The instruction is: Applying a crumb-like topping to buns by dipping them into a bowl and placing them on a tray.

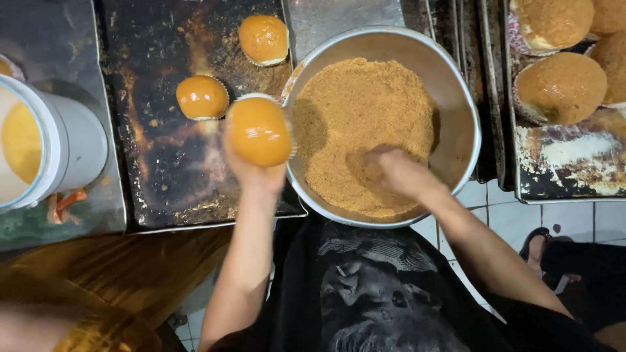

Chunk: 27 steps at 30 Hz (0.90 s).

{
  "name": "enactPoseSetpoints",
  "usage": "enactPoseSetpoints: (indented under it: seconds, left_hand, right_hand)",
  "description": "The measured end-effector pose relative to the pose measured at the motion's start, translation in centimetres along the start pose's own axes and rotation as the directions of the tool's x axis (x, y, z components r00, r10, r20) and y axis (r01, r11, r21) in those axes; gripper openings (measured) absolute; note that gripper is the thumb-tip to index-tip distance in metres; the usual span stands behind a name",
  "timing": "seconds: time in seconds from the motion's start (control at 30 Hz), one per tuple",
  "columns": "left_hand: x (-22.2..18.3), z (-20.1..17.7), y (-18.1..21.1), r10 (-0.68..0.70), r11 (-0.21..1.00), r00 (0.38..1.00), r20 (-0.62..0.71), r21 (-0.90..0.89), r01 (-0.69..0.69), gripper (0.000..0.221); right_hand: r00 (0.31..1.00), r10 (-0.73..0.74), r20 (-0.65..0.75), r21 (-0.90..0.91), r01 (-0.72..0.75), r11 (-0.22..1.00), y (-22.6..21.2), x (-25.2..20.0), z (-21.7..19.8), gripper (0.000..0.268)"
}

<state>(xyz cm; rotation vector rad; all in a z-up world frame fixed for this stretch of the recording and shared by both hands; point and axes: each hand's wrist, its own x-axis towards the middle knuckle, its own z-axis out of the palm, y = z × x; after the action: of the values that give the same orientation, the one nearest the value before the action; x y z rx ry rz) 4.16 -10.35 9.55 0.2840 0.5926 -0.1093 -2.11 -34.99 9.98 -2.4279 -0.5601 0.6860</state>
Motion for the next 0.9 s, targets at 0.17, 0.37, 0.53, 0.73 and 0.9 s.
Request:
enactPoseSetpoints:
  seconds: [0.17, 0.37, 0.53, 0.73, 0.9]
  left_hand:
    - [3.5, -2.8, -8.0, -0.011, 0.91, 0.997, -0.079, 0.412, 0.042, 0.049]
    - [0.0, 1.4, -12.4, 0.071, 0.775, 0.997, -0.018, 0.63, -0.044, 0.033]
    - [3.0, -2.1, -13.2, -0.056, 0.874, 0.989, -0.135, 0.473, 0.113, 0.044]
    - [5.8, -6.4, -13.2, -0.2, 0.903, 0.952, -0.23, 0.333, 0.27, 0.044]
    - [3.1, -3.5, -12.7, -0.24, 0.913, 0.939, -0.247, 0.272, 0.305, 0.045]
  right_hand:
    - [0.93, 0.283, -0.234, 0.267, -0.218, 0.939, -2.5, -2.7, -6.3, 0.039]
    - [0.763, 0.267, -0.589, 0.322, -0.082, 0.943, -1.4, -2.2, -6.7, 0.035]
    - [0.802, 0.352, -0.482, 0.236, -0.268, 0.934, 3.6, -4.1, -0.6, 0.041]
    - [0.785, 0.596, 0.168, -0.016, -0.603, 0.798, 2.0, -5.2, 3.9, 0.05]
    - [0.838, 0.523, -0.155, 0.228, -0.485, 0.845, -5.0, -5.2, -3.9, 0.039]
